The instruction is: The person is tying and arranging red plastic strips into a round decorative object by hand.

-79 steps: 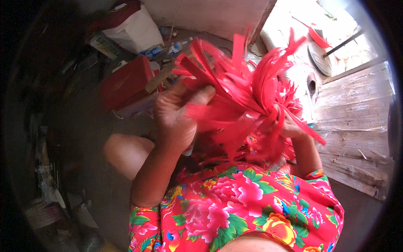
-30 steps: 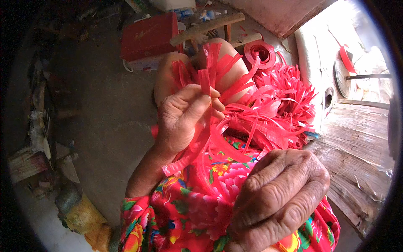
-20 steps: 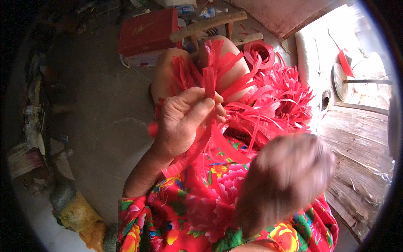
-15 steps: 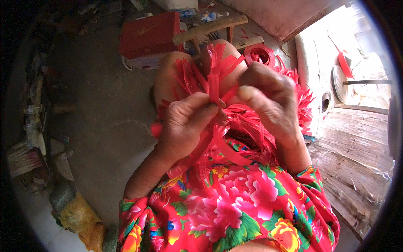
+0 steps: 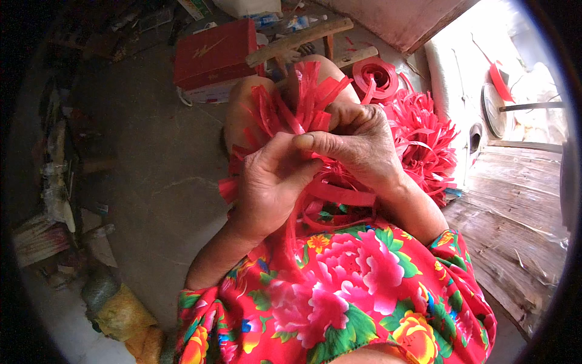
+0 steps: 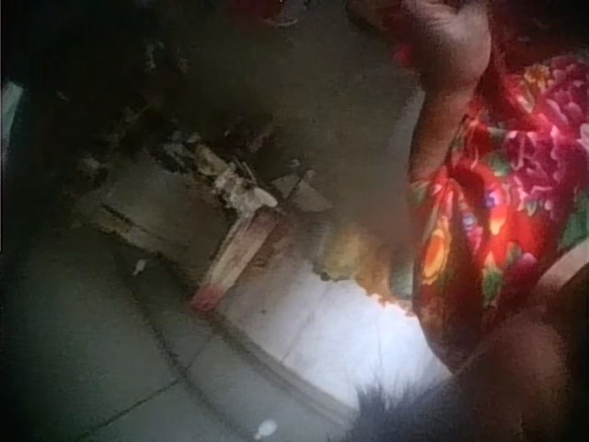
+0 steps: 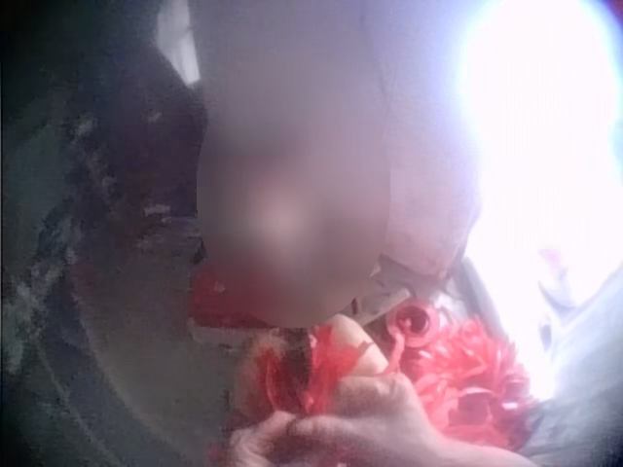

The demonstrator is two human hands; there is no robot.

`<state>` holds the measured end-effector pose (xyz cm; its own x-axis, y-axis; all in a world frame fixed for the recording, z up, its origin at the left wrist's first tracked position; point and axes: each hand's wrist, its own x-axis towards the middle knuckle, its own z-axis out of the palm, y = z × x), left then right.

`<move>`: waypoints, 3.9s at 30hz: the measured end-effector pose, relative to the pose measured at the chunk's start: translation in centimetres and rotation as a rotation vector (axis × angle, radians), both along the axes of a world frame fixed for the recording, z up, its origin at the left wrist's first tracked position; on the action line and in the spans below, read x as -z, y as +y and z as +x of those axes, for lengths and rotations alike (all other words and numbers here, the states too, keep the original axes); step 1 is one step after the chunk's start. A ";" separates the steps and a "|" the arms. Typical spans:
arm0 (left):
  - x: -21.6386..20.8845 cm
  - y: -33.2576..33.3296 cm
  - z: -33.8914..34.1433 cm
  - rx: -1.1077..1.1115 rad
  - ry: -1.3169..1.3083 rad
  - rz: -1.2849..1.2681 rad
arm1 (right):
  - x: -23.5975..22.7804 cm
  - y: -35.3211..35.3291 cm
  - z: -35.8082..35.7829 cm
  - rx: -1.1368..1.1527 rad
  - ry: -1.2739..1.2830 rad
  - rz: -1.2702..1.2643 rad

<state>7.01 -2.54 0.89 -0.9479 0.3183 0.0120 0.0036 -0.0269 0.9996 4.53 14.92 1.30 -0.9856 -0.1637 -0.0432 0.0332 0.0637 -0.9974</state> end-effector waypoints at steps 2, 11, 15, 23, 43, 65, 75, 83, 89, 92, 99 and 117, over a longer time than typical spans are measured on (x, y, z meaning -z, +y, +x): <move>-0.1 -0.2 0.0 0.009 -0.011 -0.006 | -0.1 0.1 0.0 -0.007 -0.074 -0.025; 0.0 -0.5 -0.1 -0.049 -0.183 0.181 | 0.2 -0.2 0.2 0.028 -0.170 -0.243; 1.3 -0.5 -0.1 -0.104 -0.075 0.185 | 0.5 0.2 -0.1 0.008 -0.078 -0.088; 1.6 -0.8 -0.3 -0.177 -0.208 0.251 | 0.9 0.3 -0.1 0.043 -0.255 -0.205; 1.3 -0.6 0.0 -0.200 -0.271 0.236 | 1.5 -1.1 0.2 0.128 -0.275 -0.434; 2.0 -0.5 -0.1 -0.237 -0.234 0.367 | -1.1 -1.2 0.2 0.051 -0.422 -0.509; 1.9 -0.6 -0.6 -0.273 -0.179 0.282 | 2.0 -0.2 -0.3 0.025 -0.372 -0.437; 1.6 -0.6 -0.7 -0.260 -0.089 0.138 | 2.9 -0.9 -0.7 0.104 0.000 -0.307; 1.0 0.2 -0.2 -0.255 -0.077 0.240 | 3.2 -1.3 -1.9 -0.092 0.296 -0.145; 1.3 0.1 -0.2 -0.264 -0.065 0.178 | 2.6 -1.4 -1.7 -0.073 0.165 -0.214; 2.0 -0.5 -0.3 -0.239 -0.047 0.154 | 1.7 -1.7 -0.9 0.034 -0.063 -0.196; 0.8 -1.2 -0.4 -0.109 -0.225 0.087 | 4.7 -2.2 -4.6 0.456 0.800 0.438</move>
